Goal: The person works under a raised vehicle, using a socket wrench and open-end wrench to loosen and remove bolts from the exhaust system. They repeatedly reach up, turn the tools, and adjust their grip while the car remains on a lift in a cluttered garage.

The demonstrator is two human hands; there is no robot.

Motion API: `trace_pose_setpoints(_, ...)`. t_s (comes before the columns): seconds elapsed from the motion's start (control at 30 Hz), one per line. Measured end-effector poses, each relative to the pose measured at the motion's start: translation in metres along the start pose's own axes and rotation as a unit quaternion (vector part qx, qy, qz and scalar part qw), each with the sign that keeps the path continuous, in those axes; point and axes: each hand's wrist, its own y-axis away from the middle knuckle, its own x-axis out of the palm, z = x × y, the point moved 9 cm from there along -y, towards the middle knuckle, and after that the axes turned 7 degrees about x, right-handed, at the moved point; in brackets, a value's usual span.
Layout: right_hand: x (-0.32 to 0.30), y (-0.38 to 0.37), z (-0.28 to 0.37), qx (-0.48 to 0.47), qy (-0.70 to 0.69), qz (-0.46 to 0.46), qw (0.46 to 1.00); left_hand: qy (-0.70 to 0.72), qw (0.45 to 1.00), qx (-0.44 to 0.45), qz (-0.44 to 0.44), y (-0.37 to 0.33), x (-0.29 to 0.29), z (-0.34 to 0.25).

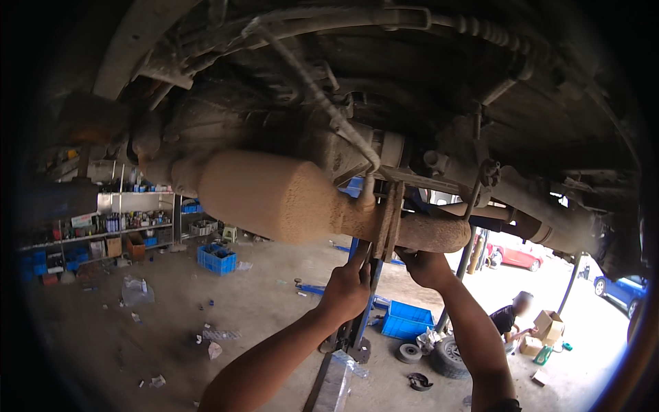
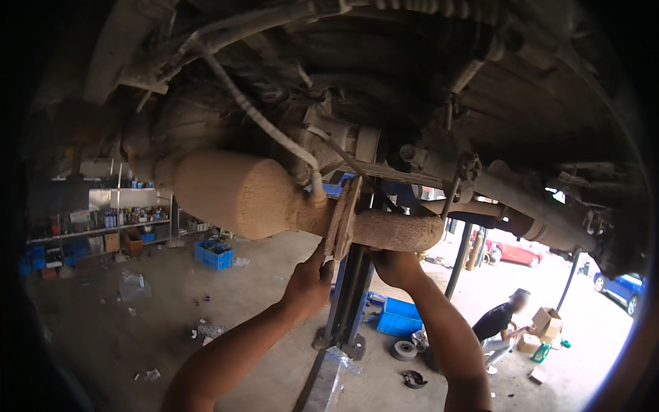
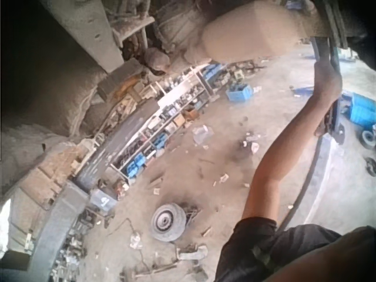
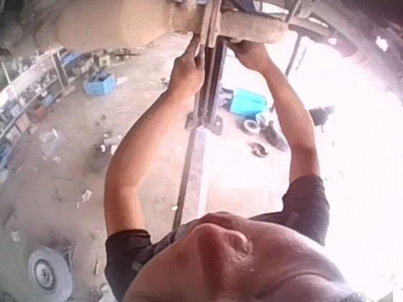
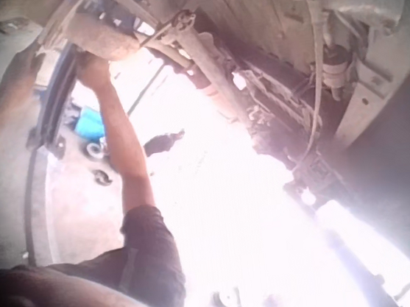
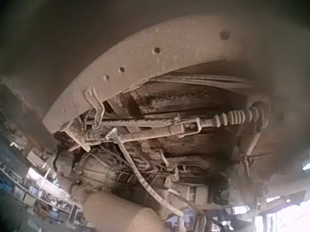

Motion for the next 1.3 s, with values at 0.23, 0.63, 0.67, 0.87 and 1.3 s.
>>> trace_pose_setpoints(0.23, 0.022, 0.004, -0.008, 0.171, -0.235, 0.168, 0.942, -0.063, 0.998, 0.003, -0.002, 0.002, -0.01, -0.005)
trace_pose_setpoints(0.63, -0.003, 0.003, 0.005, -0.006, -0.037, -0.038, 0.999, -0.113, 0.993, -0.023, -0.034, 0.003, -0.006, -0.001)
trace_pose_setpoints(0.67, 0.014, 0.002, -0.008, 0.082, -0.151, 0.054, 0.984, -0.133, 0.99, -0.045, -0.025, 0.004, -0.007, 0.003)
trace_pose_setpoints(0.87, 0.024, 0.012, 0.004, 0.238, -0.351, 0.269, 0.865, -0.071, 0.991, -0.101, -0.046, 0.011, -0.014, 0.024)
trace_pose_setpoints(1.3, 0.041, -0.002, -0.003, 0.099, -0.108, -0.014, 0.989, 0.107, 0.986, -0.12, -0.048, 0.016, -0.016, 0.012)
